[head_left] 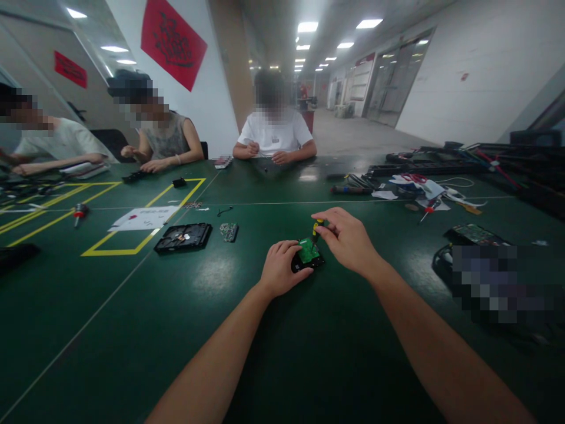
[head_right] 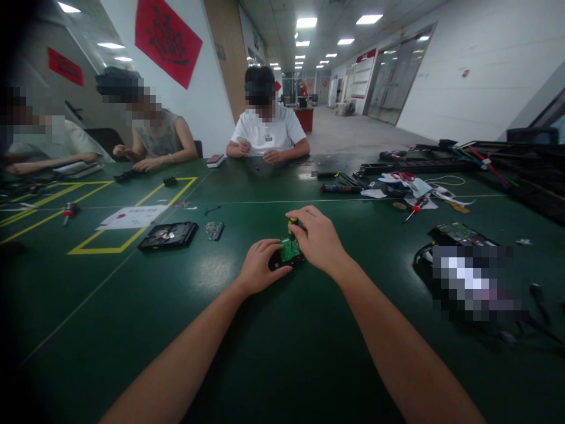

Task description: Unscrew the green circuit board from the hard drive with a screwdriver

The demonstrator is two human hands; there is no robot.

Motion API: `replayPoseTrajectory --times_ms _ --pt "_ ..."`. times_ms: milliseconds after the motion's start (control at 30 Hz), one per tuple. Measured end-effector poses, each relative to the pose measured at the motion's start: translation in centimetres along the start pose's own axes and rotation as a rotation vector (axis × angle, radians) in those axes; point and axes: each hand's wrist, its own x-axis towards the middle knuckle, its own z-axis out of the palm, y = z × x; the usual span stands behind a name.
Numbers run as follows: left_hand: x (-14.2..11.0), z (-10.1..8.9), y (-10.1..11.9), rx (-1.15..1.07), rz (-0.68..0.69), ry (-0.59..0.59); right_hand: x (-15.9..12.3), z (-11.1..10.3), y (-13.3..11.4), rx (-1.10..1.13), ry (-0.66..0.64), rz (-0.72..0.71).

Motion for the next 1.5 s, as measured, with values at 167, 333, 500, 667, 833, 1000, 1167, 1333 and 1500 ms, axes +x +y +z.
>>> replayPoseTrajectory --times_ms 167,333,500,667,833,1000,1167,1333,1500 --pt "0.0 0.0 0.1 -0.003 0.009 0.003 -0.1 0.3 -0.2 0.028 -0.002 0.052" --pt "0.0 -0.1 0.2 0.001 0.007 0.005 -0.1 0.3 -0.2 0.034 0.024 0.048" --pt "0.0 0.0 0.2 0.005 -0.002 0.000 0.1 -0.1 0.0 -0.003 0.007 0.021" --pt "0.0 0.0 0.2 0.001 -0.011 0.002 0.0 -0.3 -0.5 0.035 -0.060 0.051" --pt "0.0 0.0 0.2 0.002 -0.004 0.008 0.0 -0.2 -0.7 0.009 -0.056 0.035" --pt "0.0 -0.1 0.2 0.001 -0.002 0.001 -0.1 0.0 -0.1 -0.036 0.020 0.063" --pt "0.0 0.0 0.0 -0.002 0.001 0.009 -0.1 0.1 -0.2 -0.003 0.037 0.074" --pt "0.0 0.1 0.0 0.000 0.010 0.015 0.0 0.0 -0.6 0.068 0.014 0.121" --pt "0.0 0.0 0.0 0.001 0.013 0.016 -0.1 -0.1 -1.0 0.082 -0.055 0.115"
